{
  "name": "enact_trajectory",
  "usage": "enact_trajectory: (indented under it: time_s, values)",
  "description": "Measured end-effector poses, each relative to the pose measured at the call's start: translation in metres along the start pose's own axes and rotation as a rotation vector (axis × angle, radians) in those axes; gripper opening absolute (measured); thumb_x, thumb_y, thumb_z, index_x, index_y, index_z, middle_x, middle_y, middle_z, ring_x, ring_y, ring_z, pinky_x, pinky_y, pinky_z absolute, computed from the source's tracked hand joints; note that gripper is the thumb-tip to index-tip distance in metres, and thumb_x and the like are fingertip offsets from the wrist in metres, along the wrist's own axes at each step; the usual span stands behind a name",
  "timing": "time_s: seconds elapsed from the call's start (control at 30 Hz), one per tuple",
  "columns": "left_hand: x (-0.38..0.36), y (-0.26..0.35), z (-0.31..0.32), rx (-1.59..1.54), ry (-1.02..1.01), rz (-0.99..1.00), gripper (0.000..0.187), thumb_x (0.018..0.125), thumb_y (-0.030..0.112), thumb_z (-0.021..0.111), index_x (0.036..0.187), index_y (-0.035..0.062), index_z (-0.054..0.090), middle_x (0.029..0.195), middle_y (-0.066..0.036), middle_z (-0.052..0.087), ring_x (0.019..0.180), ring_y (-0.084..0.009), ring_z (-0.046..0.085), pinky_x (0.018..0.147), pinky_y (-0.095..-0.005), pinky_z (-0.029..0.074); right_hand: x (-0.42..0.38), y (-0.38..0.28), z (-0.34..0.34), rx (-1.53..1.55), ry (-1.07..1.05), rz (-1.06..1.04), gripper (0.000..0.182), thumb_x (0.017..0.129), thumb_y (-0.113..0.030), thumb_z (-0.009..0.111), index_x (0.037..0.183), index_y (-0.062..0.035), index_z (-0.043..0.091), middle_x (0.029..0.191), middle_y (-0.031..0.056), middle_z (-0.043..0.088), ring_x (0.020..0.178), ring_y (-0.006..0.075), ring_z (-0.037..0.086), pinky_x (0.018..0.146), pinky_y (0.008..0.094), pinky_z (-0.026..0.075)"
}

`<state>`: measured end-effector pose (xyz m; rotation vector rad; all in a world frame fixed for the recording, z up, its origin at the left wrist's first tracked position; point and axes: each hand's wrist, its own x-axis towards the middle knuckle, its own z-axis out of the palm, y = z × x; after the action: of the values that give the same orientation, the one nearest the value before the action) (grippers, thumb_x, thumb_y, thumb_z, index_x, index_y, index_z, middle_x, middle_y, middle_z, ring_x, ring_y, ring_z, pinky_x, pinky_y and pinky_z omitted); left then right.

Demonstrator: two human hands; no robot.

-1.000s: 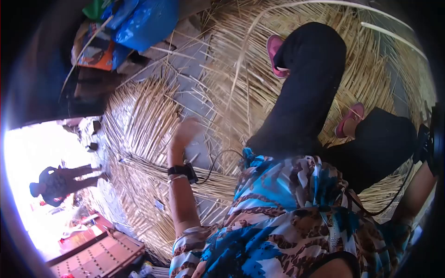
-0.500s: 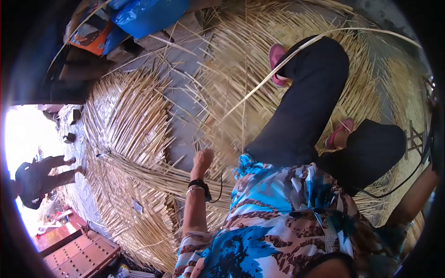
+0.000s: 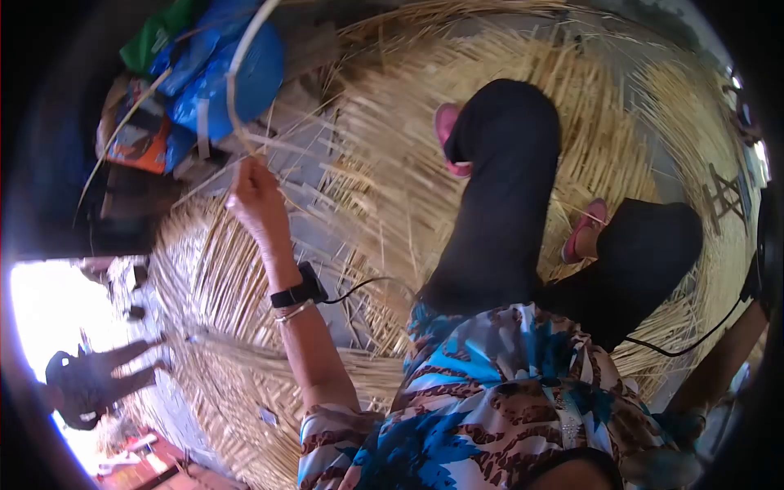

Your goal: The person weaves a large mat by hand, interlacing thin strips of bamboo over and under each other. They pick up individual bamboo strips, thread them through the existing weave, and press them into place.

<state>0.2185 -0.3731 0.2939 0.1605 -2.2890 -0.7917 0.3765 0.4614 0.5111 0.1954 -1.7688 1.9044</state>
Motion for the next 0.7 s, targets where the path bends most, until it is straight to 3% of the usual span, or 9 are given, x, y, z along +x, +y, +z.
enact_trajectory:
  time_s: [0.1,0.2,0.23,0.27,0.33,0.4,0.5,0.57,0.7]
  values:
    - [0.050,0.063,0.028,-0.150,0.197,0.226,0.019,0.092,0.008,0.058,0.109,0.0027,0.065,0.091,-0.010,0.070,0.081,-0.0165,0.067,0.069,-0.0284,0.051,-0.047,-0.021,-0.096,0.033,0.125,-0.012,0.038,0.096,-0.017,0.051,0.129,0.0025,0.050,0.092,0.0063,0.058,0.078,0.0130,0.054,0.068,0.0226,0.045]
    - [0.084,0.117,0.059,-0.319,0.099,0.372,0.038,0.090,0.007,0.061,0.128,0.0047,0.055,0.120,-0.011,0.063,0.111,-0.0211,0.061,0.082,-0.0298,0.051,-0.135,-0.006,-0.211,0.207,0.176,0.072,0.037,0.097,-0.015,0.050,0.129,0.0032,0.050,0.090,0.0049,0.059,0.078,0.0120,0.053,0.068,0.0217,0.044]
    - [0.092,0.135,0.071,-0.324,0.054,0.383,0.036,0.090,0.009,0.062,0.125,0.0046,0.058,0.119,-0.011,0.064,0.108,-0.0212,0.062,0.082,-0.0297,0.051,-0.171,0.008,-0.245,0.296,0.127,0.122,0.036,0.097,-0.014,0.049,0.129,0.0035,0.050,0.089,0.0044,0.059,0.078,0.0116,0.053,0.069,0.0214,0.044]
    - [0.104,0.142,0.083,-0.270,-0.029,0.422,0.032,0.091,0.012,0.062,0.122,0.0045,0.061,0.118,-0.012,0.064,0.106,-0.0211,0.063,0.083,-0.0299,0.051,-0.199,0.016,-0.246,0.213,0.391,0.097,0.032,0.095,-0.015,0.053,0.122,0.0025,0.053,0.085,0.0033,0.059,0.070,0.0100,0.052,0.063,0.0207,0.043]
    - [0.100,0.197,0.099,-0.319,-0.115,0.467,0.026,0.094,0.015,0.060,0.116,0.0019,0.062,0.111,-0.011,0.066,0.099,-0.0181,0.063,0.086,-0.0297,0.049,-0.226,0.054,-0.168,-0.007,0.854,0.075,0.020,0.090,-0.016,0.061,0.105,-0.0026,0.061,0.082,0.0046,0.062,0.062,0.0096,0.053,0.054,0.0196,0.045]
    - [0.087,0.250,0.118,-0.436,-0.313,0.505,0.025,0.094,0.015,0.059,0.114,0.0012,0.062,0.108,-0.010,0.066,0.098,-0.0169,0.062,0.086,-0.0289,0.048,-0.282,0.088,-0.193,-0.099,0.838,0.133,0.018,0.092,-0.021,0.062,0.100,-0.0053,0.060,0.084,0.0050,0.065,0.059,0.0097,0.055,0.050,0.0210,0.045]
    - [0.057,0.326,0.139,-0.435,-0.617,0.530,0.020,0.094,0.012,0.057,0.110,0.0004,0.062,0.100,-0.007,0.066,0.094,-0.0139,0.061,0.084,-0.0274,0.047,-0.315,0.111,-0.146,-0.055,0.992,0.279,0.019,0.094,-0.028,0.059,0.094,-0.0092,0.059,0.076,0.0036,0.064,0.055,0.0090,0.055,0.046,0.0203,0.043]
    - [0.033,0.363,0.155,-0.312,-1.029,0.498,0.021,0.091,0.008,0.059,0.111,0.0006,0.061,0.099,-0.007,0.065,0.092,-0.0138,0.060,0.080,-0.0277,0.047,-0.329,0.127,-0.135,-0.052,1.160,0.408,0.019,0.095,-0.025,0.058,0.094,-0.0070,0.062,0.074,0.0050,0.066,0.052,0.0095,0.055,0.045,0.0199,0.043]
    - [-0.028,0.390,0.204,-0.141,-1.288,0.872,0.033,0.083,0.013,0.064,0.113,0.0010,0.058,0.106,-0.017,0.060,0.099,-0.0308,0.059,0.085,-0.0379,0.046,-0.351,0.165,-0.115,-0.072,1.074,0.588,0.026,0.095,-0.029,0.056,0.084,-0.0072,0.064,0.069,0.0033,0.067,0.050,0.0068,0.058,0.044,0.0184,0.045]
